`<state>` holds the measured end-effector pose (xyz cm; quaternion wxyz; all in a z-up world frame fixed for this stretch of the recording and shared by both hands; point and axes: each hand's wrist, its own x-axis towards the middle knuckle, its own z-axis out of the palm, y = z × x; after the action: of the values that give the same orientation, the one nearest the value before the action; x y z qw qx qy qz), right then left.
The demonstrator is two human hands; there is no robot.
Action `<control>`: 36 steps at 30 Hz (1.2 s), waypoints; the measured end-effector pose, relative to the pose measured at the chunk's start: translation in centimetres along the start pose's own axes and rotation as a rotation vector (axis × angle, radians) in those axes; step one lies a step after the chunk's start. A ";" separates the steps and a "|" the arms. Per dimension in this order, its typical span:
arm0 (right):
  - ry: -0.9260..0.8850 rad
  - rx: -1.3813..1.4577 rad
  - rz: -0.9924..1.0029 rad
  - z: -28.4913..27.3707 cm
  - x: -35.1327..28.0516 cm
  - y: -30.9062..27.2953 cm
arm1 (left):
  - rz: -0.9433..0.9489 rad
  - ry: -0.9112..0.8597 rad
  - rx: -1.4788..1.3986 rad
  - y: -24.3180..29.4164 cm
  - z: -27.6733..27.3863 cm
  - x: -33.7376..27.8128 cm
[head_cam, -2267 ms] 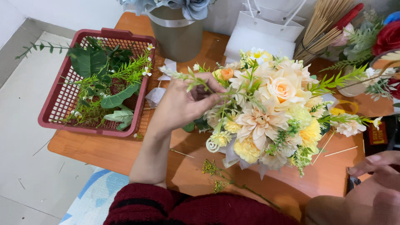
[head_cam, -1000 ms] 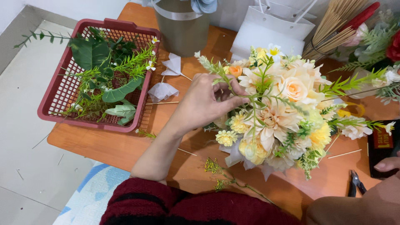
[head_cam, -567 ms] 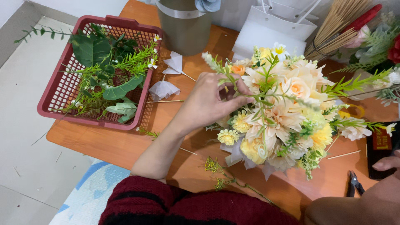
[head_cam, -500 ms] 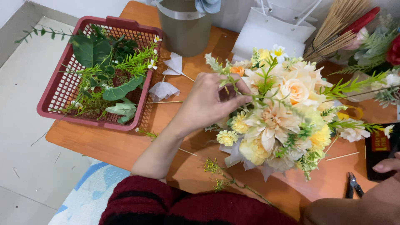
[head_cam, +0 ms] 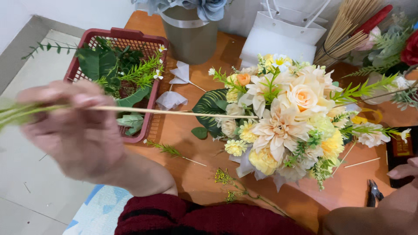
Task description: The person arranges artificial flowers and foliage by inserting stems into a central bouquet and adjusting the placement of leaves and blooms by hand.
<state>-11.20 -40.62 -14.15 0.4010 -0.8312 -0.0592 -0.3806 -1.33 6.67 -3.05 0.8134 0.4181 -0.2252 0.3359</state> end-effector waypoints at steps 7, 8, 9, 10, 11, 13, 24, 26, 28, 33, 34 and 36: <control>-0.035 -0.212 0.100 4.9 2.8 -12.6 | 0.105 -0.178 -0.148 0.9 -1.2 -0.4; -0.010 -0.039 -0.129 5.7 3.3 -12.8 | 0.069 -0.214 -0.137 0.8 0.3 -0.4; 0.025 0.142 -0.355 6.5 3.8 -13.0 | 0.032 -0.250 -0.128 0.6 1.8 -0.4; 0.028 0.144 -0.360 6.0 4.1 -13.9 | 0.038 -0.252 -0.128 0.6 3.7 -0.6; -0.102 0.060 -0.333 5.5 4.5 -14.8 | -0.057 -0.285 -0.118 0.4 5.6 -0.8; -0.226 -0.026 -0.306 4.7 5.4 -16.4 | -0.147 -0.317 -0.111 -0.3 8.0 -1.5; -0.587 -0.215 -0.121 4.3 6.1 -17.6 | -0.646 -0.542 -0.347 -3.2 10.6 -3.4; -0.585 -0.231 -0.173 4.4 5.7 -16.5 | -0.599 -0.612 -0.242 -3.3 10.4 -3.0; -0.585 -0.251 -0.221 4.6 5.6 -16.3 | -0.553 -0.678 -0.140 -3.5 10.2 -3.0; -0.514 -0.157 -0.192 5.0 6.0 -17.2 | -0.605 -0.499 -0.088 -5.3 9.4 -4.8; -0.514 -0.157 -0.190 5.0 5.9 -17.2 | -0.606 -0.499 -0.088 -4.9 9.8 -4.8; -0.477 -0.196 -0.249 5.2 6.1 -17.3 | -0.646 -0.283 -0.034 -4.1 10.8 -4.7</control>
<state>-10.86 -26.55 -1.33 0.2436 -0.9185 -0.2163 -0.2243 -2.39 -5.71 -2.32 0.8452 0.4966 -0.1975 -0.0036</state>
